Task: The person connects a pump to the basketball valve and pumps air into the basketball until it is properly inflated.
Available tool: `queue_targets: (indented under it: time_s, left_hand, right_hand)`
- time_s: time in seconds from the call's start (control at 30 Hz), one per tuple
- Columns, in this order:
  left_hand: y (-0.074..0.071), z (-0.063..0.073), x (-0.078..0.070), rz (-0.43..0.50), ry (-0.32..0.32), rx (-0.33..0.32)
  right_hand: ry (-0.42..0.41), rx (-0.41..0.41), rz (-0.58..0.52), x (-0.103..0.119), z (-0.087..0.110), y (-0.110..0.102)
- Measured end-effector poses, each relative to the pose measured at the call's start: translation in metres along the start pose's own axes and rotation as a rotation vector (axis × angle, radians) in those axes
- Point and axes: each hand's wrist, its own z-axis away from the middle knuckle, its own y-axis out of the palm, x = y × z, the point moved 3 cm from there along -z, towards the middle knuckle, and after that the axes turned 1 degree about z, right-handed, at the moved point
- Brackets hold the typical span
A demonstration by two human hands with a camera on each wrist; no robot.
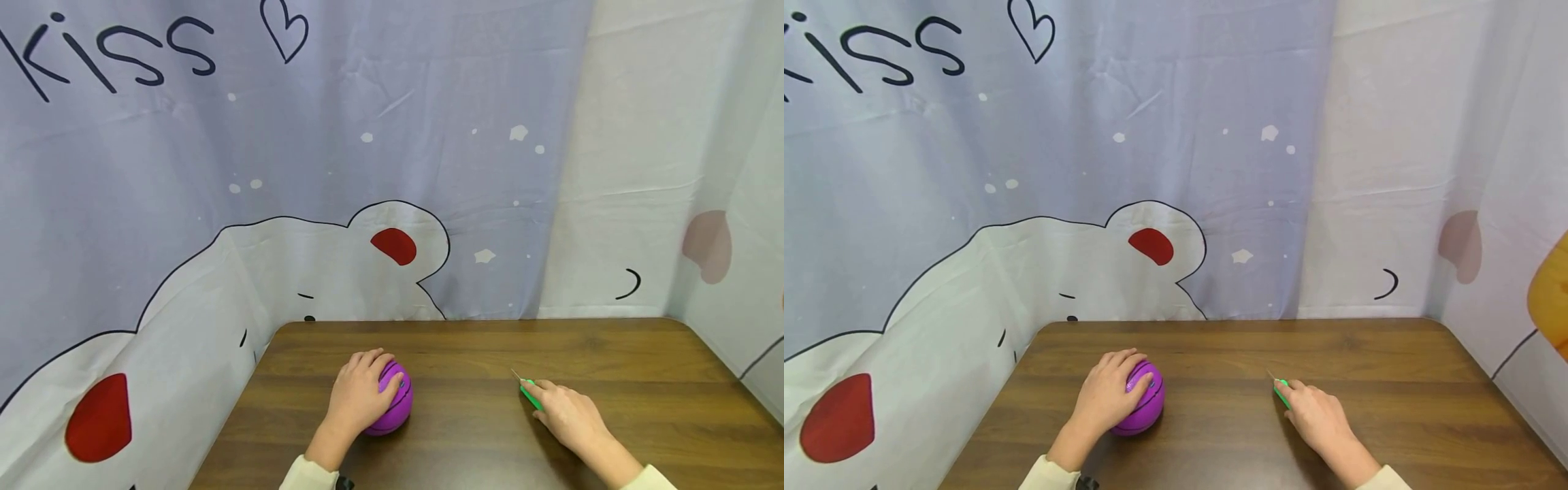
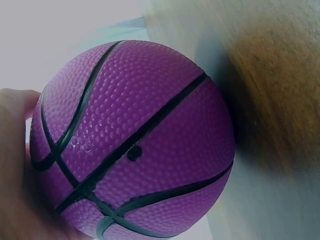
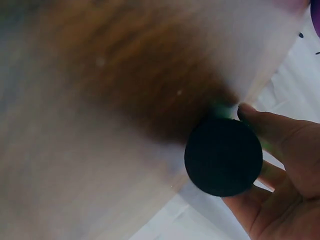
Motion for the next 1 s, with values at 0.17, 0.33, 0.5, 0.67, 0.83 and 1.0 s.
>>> queue_targets:
  time_s: [0.17, 0.33, 0.5, 0.67, 0.83, 1.0]
  left_hand:
    - [-0.0012, -0.0002, 0.0006, 0.005, 0.002, 0.001]
    - [-0.0037, 0.0001, 0.0005, 0.02, 0.006, 0.014]
    - [-0.004, 0.0003, 0.0016, 0.031, 0.015, 0.029]
    - [-0.0033, -0.0001, 0.0017, 0.043, 0.022, 0.029]
    - [-0.0021, -0.0006, 0.0026, 0.044, 0.028, 0.026]
    - [-0.0009, -0.0018, 0.0038, 0.049, 0.044, 0.014]
  right_hand:
    - [0.0, 0.031, -0.04, -0.002, -0.0013, 0.0014]
    - [0.013, 0.051, -0.06, -0.0035, -0.0003, 0.0017]
    - [0.032, 0.082, -0.063, -0.0028, 0.0002, 0.0017]
    - [0.033, 0.084, -0.06, -0.0017, 0.0008, 0.0007]
    - [0.037, 0.078, -0.06, -0.0014, 0.0009, -0.0001]
    - [0.051, 0.092, -0.067, -0.0014, 0.0002, -0.0003]
